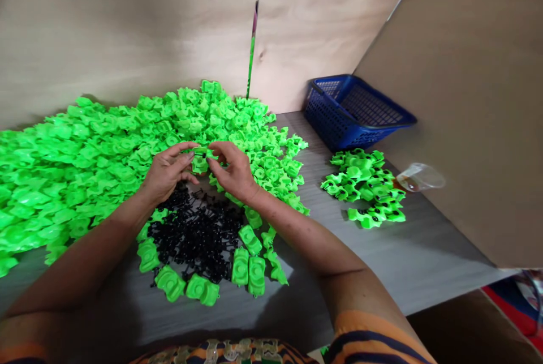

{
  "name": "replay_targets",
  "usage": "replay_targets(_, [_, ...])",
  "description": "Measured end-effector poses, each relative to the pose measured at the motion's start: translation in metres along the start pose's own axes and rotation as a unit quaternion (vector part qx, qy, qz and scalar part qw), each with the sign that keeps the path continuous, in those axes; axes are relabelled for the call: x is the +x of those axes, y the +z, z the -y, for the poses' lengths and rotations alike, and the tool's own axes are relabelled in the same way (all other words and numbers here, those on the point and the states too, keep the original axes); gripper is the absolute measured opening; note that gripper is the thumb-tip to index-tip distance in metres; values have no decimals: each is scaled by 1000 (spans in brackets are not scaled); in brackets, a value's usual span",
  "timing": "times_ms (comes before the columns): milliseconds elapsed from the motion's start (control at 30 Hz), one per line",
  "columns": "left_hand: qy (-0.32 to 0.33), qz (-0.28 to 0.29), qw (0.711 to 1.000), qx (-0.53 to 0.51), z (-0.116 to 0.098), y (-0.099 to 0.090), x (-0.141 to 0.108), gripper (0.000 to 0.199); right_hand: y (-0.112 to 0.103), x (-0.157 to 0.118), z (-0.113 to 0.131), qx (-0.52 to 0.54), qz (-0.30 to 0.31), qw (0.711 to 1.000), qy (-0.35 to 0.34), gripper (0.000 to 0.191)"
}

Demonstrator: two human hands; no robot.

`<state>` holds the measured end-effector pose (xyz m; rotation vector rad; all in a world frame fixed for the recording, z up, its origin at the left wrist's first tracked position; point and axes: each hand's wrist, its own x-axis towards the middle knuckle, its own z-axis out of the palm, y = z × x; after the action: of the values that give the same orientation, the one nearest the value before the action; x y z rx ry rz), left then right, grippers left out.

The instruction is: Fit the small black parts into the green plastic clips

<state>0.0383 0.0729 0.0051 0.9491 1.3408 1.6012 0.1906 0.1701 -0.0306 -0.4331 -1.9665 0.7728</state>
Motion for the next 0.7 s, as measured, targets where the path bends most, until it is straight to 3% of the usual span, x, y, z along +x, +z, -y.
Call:
replay_targets(233, [15, -7, 1000, 3, 5, 1, 2, 54, 3, 5, 5, 117, 50, 978, 164, 29])
replay_targets(500, [17, -15, 1000, 16, 2, 3, 0, 53, 1, 8, 12, 232, 56, 949, 207, 34])
replay_targets(700, [22, -18, 999, 26, 5, 2, 1, 52, 2, 7, 7, 247, 58, 946, 200, 35])
